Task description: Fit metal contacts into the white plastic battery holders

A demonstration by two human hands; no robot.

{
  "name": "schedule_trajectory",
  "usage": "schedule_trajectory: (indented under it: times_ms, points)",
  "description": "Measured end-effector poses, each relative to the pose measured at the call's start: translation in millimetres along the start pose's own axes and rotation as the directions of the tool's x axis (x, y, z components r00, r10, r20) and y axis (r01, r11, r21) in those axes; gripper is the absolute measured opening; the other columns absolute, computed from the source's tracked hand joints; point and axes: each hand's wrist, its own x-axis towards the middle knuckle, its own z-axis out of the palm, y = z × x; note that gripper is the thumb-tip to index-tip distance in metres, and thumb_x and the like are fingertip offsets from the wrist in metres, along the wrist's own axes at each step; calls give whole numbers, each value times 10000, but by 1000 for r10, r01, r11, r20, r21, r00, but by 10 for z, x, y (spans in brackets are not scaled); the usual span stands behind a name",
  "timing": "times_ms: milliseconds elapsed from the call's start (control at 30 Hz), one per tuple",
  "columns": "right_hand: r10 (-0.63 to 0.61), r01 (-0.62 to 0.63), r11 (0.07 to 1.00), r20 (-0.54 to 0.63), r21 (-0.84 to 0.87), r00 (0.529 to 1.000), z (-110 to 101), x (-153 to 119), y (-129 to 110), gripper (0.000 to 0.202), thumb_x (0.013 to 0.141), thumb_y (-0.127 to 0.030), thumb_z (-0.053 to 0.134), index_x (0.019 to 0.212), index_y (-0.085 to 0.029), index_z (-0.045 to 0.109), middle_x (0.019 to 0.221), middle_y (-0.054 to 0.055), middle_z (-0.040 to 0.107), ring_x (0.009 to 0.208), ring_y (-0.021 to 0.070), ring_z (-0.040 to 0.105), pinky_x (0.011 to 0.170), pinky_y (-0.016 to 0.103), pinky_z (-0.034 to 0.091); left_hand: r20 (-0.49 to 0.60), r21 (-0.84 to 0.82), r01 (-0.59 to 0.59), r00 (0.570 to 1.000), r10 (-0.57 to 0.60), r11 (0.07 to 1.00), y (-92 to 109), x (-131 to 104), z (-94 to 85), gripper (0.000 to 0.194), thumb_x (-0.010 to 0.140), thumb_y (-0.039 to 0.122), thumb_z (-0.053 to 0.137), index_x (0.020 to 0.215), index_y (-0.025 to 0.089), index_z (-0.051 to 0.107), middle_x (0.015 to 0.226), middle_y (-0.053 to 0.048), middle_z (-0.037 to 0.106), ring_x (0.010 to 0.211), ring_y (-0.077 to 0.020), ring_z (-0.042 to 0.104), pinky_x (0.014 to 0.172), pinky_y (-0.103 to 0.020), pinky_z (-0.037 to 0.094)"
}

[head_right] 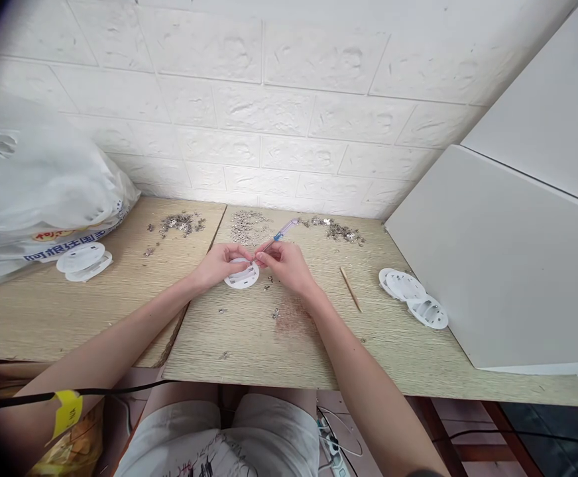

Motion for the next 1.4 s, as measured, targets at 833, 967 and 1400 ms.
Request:
schedule_trajectory:
  times_ms: [833, 967, 1400]
  points:
    - [-112, 100, 972, -46, -213, 993, 80, -29, 40, 187, 808, -274, 605, 829, -137, 730, 802, 57, 738, 719, 189, 668, 655, 284, 515, -69, 49, 11, 998, -8, 999, 5, -11, 31, 139, 604, 128, 674, 742, 120, 654, 682, -35, 694, 559, -118, 603, 516, -205, 428]
    - [-133, 122, 963, -32, -242, 991, 70, -25, 33, 187, 813, -266, 601, 827, -137, 736, 801, 56, 739, 711, 189, 667, 665, 289, 518, -61, 53, 9, 998, -5, 999, 0, -9, 27, 146, 606, 148, 679, 747, 118, 656, 687, -41, 696, 572, -125, 609, 527, -212, 438]
    - [-186, 173, 930, -7, -323, 983, 67, -17, 31, 156, 809, -220, 603, 813, -146, 741, 754, 41, 732, 639, 155, 627, 603, 248, 465, -77, 102, -7, 997, 15, 995, -18, -3, 40, 150, 602, 162, 666, 748, 132, 656, 696, -33, 695, 594, -135, 615, 540, -217, 432]
